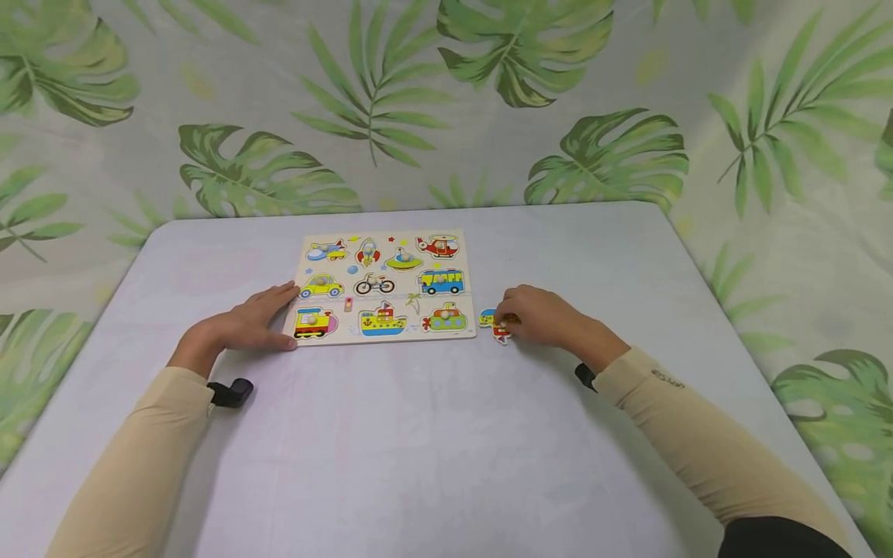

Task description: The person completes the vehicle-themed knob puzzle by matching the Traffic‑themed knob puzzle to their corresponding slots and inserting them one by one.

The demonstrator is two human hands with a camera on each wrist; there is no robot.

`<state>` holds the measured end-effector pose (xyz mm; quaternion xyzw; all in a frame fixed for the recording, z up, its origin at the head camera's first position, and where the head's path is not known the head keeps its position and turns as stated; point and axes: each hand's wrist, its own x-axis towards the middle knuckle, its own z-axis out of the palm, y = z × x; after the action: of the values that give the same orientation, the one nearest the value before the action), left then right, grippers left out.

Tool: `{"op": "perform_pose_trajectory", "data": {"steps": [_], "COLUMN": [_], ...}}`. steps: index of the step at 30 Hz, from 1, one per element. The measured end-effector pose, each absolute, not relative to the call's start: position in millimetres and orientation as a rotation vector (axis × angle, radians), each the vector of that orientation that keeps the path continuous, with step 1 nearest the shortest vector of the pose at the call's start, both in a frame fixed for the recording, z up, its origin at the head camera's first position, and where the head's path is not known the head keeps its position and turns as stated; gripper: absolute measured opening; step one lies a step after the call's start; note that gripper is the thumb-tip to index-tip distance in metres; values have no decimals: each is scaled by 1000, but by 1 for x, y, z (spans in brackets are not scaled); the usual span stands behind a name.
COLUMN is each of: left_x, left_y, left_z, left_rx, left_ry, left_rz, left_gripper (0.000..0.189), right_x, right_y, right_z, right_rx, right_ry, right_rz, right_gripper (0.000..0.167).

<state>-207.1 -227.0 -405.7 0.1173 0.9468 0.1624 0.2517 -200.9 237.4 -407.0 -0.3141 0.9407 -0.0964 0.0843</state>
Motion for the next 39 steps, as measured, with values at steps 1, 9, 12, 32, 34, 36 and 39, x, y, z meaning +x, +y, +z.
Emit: {"op": "perform_pose_trajectory", "data": {"steps": [1,9,12,32,34,36,39], "left_x": [-207,-207,-207,-208,-208,-208,-207], "left_y": [-227,-225,-226,-227,-227,-226,-226], "left_z": [-405,-403,-403,-405,-405,-404,-405], "left_rx": [318,302,303,307,304,306,300], "left_ry": [2575,2566,2567,2575,2575,2574,2572], "left_rz": [439,436,433,430,430,433,434], "left_gripper": [101,102,102,102,102,102,102], "right_x": [-200,-198,-198,-205,-206,-207,-209], "right_y": [238,239,238,248,250,251,252], "right_z": [-406,-402,-402,-417,-418,-418,-417], "right_rx": [-928,-822,-805,-896,-907,-924,-929], "right_ry": [2809,2819,2818,2745,2724,2706,2690], "right_rz": [-289,-295,-283,-465,-511,-545,-558], "right_gripper": [12,9,11,14,16,17,18]}}
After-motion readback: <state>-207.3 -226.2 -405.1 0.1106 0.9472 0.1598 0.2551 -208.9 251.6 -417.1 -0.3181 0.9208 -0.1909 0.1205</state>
